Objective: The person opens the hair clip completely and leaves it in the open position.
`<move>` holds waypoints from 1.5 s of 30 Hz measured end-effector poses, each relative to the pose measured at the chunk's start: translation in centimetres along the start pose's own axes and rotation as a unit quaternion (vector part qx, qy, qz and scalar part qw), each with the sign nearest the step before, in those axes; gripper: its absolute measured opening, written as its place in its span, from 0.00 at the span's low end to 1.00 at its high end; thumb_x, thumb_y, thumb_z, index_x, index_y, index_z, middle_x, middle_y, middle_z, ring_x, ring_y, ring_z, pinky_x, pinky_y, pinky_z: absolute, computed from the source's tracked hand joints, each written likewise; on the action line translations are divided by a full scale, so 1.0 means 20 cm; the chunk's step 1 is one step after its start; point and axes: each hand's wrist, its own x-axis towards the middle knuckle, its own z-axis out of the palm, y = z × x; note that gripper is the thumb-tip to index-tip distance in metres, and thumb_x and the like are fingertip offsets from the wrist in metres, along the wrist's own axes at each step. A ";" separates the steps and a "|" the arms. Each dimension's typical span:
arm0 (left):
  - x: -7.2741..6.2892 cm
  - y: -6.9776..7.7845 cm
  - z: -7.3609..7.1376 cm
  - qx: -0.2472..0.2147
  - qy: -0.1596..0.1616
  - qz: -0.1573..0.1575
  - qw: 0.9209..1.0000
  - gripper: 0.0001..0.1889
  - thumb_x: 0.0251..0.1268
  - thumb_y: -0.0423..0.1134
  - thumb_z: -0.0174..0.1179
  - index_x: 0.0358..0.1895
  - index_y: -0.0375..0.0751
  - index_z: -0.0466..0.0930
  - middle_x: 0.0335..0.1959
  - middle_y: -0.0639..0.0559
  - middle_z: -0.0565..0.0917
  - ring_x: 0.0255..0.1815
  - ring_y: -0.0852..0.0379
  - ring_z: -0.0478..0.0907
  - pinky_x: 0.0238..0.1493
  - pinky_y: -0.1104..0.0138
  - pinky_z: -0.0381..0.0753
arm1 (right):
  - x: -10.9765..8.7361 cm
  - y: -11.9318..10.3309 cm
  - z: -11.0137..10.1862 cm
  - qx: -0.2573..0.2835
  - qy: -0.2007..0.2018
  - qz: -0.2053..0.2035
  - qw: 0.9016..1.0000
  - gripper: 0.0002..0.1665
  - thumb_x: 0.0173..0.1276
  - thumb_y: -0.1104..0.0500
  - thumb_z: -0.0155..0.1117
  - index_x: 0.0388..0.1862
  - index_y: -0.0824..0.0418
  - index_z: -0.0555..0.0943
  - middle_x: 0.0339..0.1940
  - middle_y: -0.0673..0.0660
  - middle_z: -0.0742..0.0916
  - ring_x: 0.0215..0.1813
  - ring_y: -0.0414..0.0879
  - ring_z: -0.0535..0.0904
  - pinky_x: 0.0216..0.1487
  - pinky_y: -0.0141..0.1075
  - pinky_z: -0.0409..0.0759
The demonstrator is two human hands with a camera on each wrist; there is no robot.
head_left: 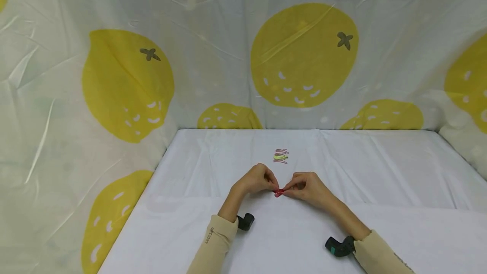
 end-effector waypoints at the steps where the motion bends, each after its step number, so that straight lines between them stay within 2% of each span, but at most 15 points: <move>1: 0.00 0.00 0.00 -0.001 -0.002 0.000 1.000 0.02 0.57 0.29 0.76 0.31 0.34 0.91 0.21 0.54 0.84 0.24 0.66 0.72 0.28 0.75 0.70 | 0.00 0.00 0.00 -0.002 -0.001 -0.004 1.000 0.05 0.61 0.62 0.79 0.36 0.55 0.93 0.26 0.51 0.86 0.26 0.35 0.71 0.27 0.27 0.69; 6: -0.01 0.01 -0.01 0.002 -0.015 0.004 1.000 0.05 0.51 0.26 0.78 0.31 0.35 0.91 0.20 0.53 0.83 0.22 0.65 0.72 0.27 0.75 0.70 | 0.01 0.00 0.00 -0.028 0.000 0.007 1.000 0.07 0.64 0.62 0.77 0.40 0.53 0.92 0.28 0.47 0.85 0.28 0.34 0.70 0.29 0.27 0.69; 11: -0.01 0.01 -0.01 -0.014 -0.026 0.000 1.000 0.05 0.53 0.24 0.76 0.32 0.34 0.90 0.23 0.49 0.86 0.23 0.64 0.75 0.28 0.75 0.72 | 0.01 0.00 0.00 -0.031 -0.022 0.034 0.999 0.12 0.63 0.60 0.79 0.45 0.52 0.92 0.27 0.47 0.82 0.28 0.34 0.70 0.30 0.27 0.69; 17: -0.01 0.02 -0.02 -0.022 -0.040 0.015 0.999 0.04 0.55 0.26 0.76 0.33 0.35 0.91 0.29 0.47 0.90 0.27 0.65 0.78 0.34 0.75 0.76 | 0.00 0.01 -0.01 -0.017 -0.043 0.034 0.998 0.06 0.60 0.55 0.81 0.36 0.48 0.92 0.28 0.47 0.85 0.28 0.34 0.71 0.30 0.28 0.70; 21: -0.01 0.03 -0.02 -0.034 -0.048 0.025 0.998 0.03 0.56 0.26 0.75 0.33 0.34 0.91 0.29 0.48 0.90 0.27 0.64 0.78 0.33 0.75 0.75 | 0.01 0.01 -0.04 0.011 -0.071 0.042 0.997 0.04 0.61 0.57 0.80 0.34 0.48 0.92 0.29 0.49 0.87 0.28 0.33 0.72 0.31 0.26 0.70; 25: -0.02 0.03 -0.03 -0.041 -0.050 0.031 0.997 0.02 0.57 0.26 0.74 0.32 0.34 0.91 0.29 0.45 0.90 0.27 0.64 0.76 0.32 0.74 0.74 | 0.01 0.01 -0.05 0.020 -0.096 0.059 0.993 0.02 0.62 0.57 0.79 0.34 0.50 0.92 0.30 0.50 0.88 0.28 0.32 0.73 0.32 0.25 0.70; 28: -0.02 0.02 -0.05 -0.039 -0.052 0.035 0.997 0.03 0.58 0.25 0.73 0.32 0.35 0.91 0.30 0.45 0.90 0.26 0.65 0.75 0.31 0.73 0.73 | 0.02 0.00 -0.06 0.016 -0.110 0.074 0.991 0.04 0.63 0.55 0.79 0.32 0.54 0.91 0.28 0.49 0.87 0.29 0.32 0.73 0.33 0.25 0.71; 31: -0.04 0.00 -0.11 -0.028 -0.022 0.048 0.998 0.03 0.58 0.25 0.73 0.32 0.35 0.91 0.30 0.45 0.90 0.25 0.65 0.74 0.30 0.73 0.73 | 0.02 -0.01 -0.07 0.006 -0.123 0.086 0.989 0.05 0.62 0.55 0.79 0.30 0.54 0.90 0.26 0.47 0.85 0.29 0.32 0.73 0.33 0.25 0.70; 34: -0.07 -0.04 -0.18 -0.043 0.049 0.042 0.997 0.01 0.59 0.26 0.72 0.34 0.33 0.91 0.32 0.45 0.91 0.27 0.63 0.75 0.31 0.71 0.73 | 0.02 -0.01 -0.07 -0.004 -0.128 0.083 0.988 0.05 0.63 0.54 0.79 0.29 0.51 0.90 0.25 0.46 0.85 0.29 0.31 0.73 0.34 0.25 0.71; 36: -0.09 -0.05 -0.21 -0.067 0.086 0.032 0.994 0.02 0.59 0.28 0.73 0.35 0.33 0.91 0.34 0.45 0.91 0.29 0.62 0.77 0.34 0.69 0.75 | 0.02 0.00 -0.06 -0.005 -0.116 0.073 0.991 0.02 0.64 0.55 0.78 0.33 0.50 0.91 0.27 0.46 0.86 0.29 0.32 0.74 0.34 0.25 0.72; 38: -0.09 -0.05 -0.21 -0.090 0.092 0.021 0.992 0.03 0.60 0.30 0.73 0.36 0.35 0.92 0.37 0.45 0.92 0.33 0.61 0.79 0.38 0.68 0.76 | 0.02 0.00 -0.05 0.002 -0.089 0.059 0.994 0.04 0.65 0.57 0.77 0.39 0.53 0.92 0.29 0.48 0.87 0.29 0.33 0.75 0.33 0.26 0.73; 42: -0.06 -0.02 -0.17 -0.093 0.045 0.024 0.994 0.05 0.61 0.33 0.73 0.39 0.37 0.92 0.40 0.47 0.92 0.38 0.62 0.80 0.42 0.69 0.77 | 0.02 -0.02 -0.01 0.010 -0.017 0.043 0.999 0.11 0.65 0.59 0.77 0.47 0.55 0.92 0.29 0.49 0.86 0.27 0.36 0.72 0.28 0.29 0.70; 45: -0.03 -0.01 -0.12 -0.097 0.032 0.023 0.995 0.04 0.61 0.32 0.73 0.39 0.36 0.92 0.39 0.46 0.92 0.38 0.62 0.79 0.41 0.70 0.75 | 0.02 -0.03 0.02 -0.009 0.029 0.034 0.999 0.09 0.64 0.59 0.78 0.43 0.53 0.93 0.27 0.48 0.84 0.26 0.37 0.67 0.27 0.30 0.66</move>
